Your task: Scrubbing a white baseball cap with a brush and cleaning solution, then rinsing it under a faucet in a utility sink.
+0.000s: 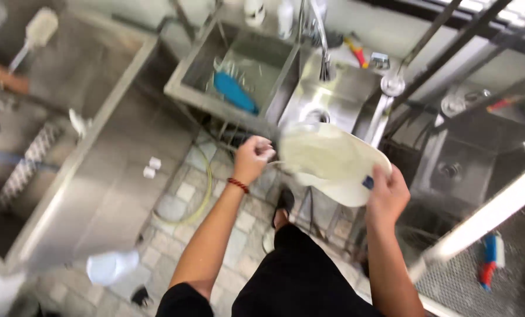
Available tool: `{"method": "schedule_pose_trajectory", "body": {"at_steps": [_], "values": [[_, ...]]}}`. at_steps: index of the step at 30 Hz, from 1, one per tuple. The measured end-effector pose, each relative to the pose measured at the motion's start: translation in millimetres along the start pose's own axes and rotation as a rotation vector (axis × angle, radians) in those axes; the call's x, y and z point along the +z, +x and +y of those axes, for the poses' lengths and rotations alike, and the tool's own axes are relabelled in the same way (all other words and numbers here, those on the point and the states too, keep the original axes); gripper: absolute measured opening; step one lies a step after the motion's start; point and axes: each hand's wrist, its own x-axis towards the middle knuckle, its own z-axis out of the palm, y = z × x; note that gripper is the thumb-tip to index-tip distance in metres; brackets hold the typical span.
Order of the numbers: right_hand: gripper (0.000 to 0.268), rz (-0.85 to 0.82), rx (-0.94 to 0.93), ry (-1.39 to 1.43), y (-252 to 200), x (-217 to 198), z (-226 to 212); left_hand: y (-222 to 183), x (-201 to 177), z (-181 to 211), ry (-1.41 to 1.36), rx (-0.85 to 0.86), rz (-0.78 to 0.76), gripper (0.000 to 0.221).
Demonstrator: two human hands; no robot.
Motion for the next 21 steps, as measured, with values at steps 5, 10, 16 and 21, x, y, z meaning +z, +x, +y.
{"method": "schedule_pose_trajectory", "body": {"at_steps": [5,10,16,21], "values": [[0.022,0.261,0.024,-0.019,89.8,29.1,100.8,158.7,74.3,-53.2,0.138,-0.012,-0.147,0.021],[0.024,0.477,0.267,0.206,153.6,60.3,175.3,294.5,139.2,-58.1,0.248,0.099,-0.236,0.040],[0.028,0.464,0.451,0.208,189.0,108.6,201.5,436.0,211.4,-81.6,0.500,0.369,-0.249,0.063],[0.030,0.530,0.451,0.458,187.1,133.5,193.7,485.5,262.9,-210.1,0.667,0.096,-0.555,0.032]]}}
